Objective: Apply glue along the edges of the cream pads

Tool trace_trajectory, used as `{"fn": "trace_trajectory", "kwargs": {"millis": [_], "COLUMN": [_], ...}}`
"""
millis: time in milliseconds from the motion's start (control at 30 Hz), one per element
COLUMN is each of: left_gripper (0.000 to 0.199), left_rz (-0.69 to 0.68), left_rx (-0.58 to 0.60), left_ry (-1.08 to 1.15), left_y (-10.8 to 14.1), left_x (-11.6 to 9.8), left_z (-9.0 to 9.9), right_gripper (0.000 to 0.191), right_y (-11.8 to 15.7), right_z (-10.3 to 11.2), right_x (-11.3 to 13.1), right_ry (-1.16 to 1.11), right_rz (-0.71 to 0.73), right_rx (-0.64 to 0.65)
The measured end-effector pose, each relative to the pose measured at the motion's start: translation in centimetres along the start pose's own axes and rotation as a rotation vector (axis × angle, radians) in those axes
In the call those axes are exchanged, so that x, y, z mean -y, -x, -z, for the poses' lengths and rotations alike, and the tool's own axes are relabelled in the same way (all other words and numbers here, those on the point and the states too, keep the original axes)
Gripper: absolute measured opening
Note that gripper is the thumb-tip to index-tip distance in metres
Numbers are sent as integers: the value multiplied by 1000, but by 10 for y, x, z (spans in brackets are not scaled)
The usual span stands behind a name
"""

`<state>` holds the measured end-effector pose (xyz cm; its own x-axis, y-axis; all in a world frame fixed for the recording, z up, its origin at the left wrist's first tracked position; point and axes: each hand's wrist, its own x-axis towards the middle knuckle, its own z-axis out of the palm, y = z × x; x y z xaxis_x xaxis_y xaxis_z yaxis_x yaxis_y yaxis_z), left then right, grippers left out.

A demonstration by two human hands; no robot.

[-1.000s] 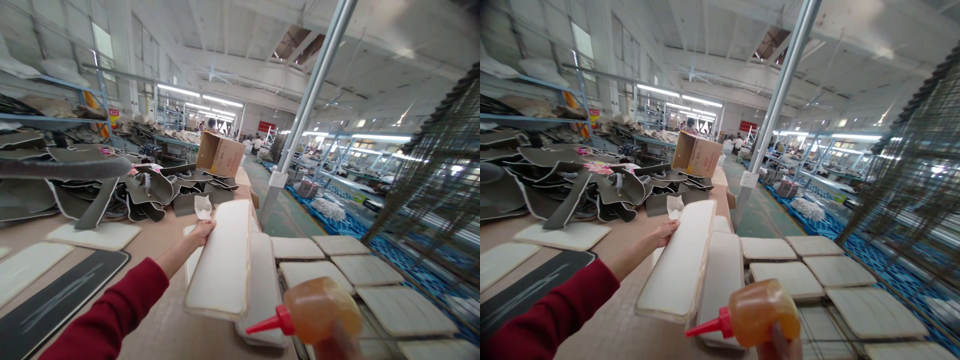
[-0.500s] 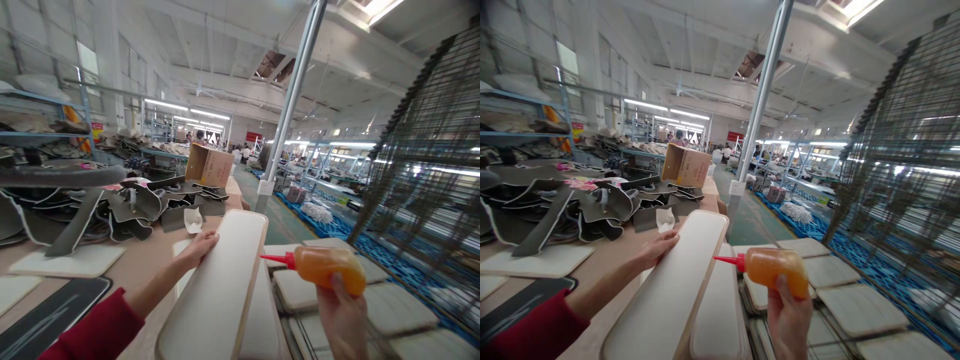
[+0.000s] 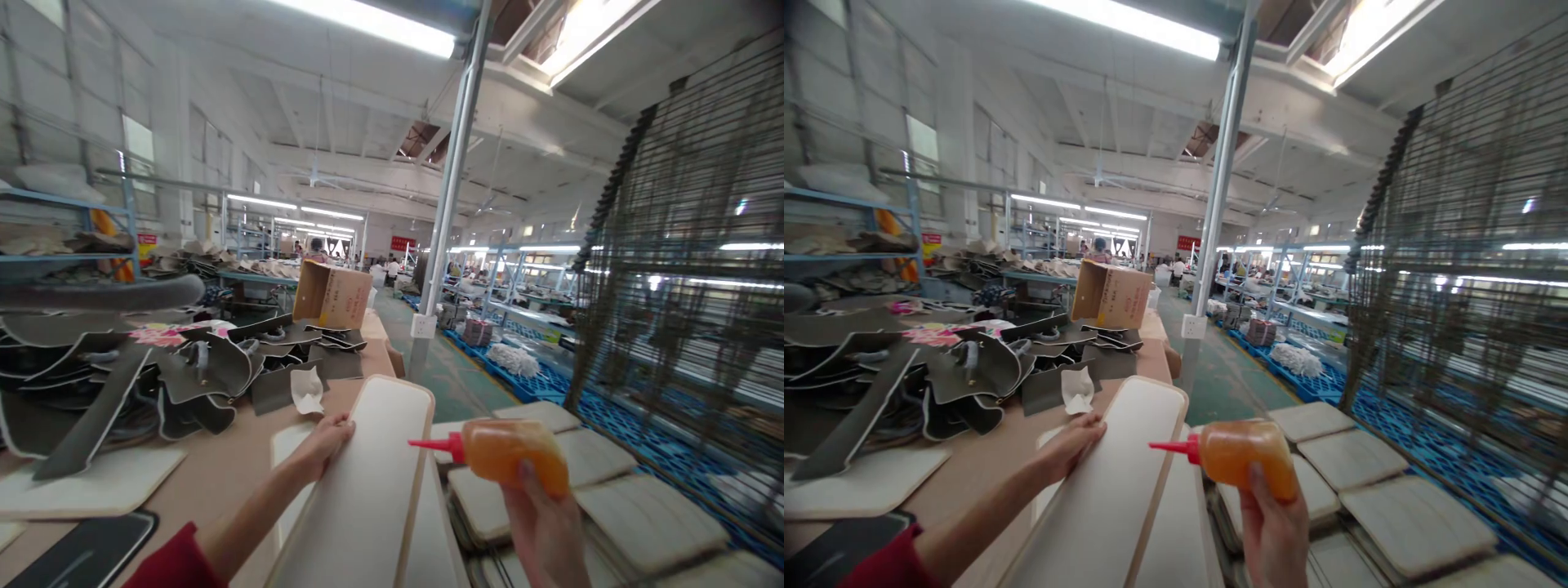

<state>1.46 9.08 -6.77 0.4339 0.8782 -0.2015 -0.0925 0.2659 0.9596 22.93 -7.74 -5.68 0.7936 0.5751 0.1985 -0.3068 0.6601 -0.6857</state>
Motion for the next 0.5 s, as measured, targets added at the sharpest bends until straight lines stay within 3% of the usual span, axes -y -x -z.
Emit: {"fn": "trace_trajectory", "kwargs": {"millis": [200, 333, 500], "left_gripper": [58, 53, 61], "left_rz": [36, 56, 65], "left_rx": [112, 239, 241], "left_ry": [19, 77, 59], "left_y": [1, 4, 1], "left_x": [-2, -7, -10], "left_z": [-21, -28, -31], "right_gripper": [59, 58, 55], "right_y": [-28, -33, -17], "right_z": [-2, 5, 19], "right_x": [-8, -9, -13], "right_ry": [49, 89, 113], "right_rz": [78, 107, 82], "right_rx": [57, 43, 19]}}
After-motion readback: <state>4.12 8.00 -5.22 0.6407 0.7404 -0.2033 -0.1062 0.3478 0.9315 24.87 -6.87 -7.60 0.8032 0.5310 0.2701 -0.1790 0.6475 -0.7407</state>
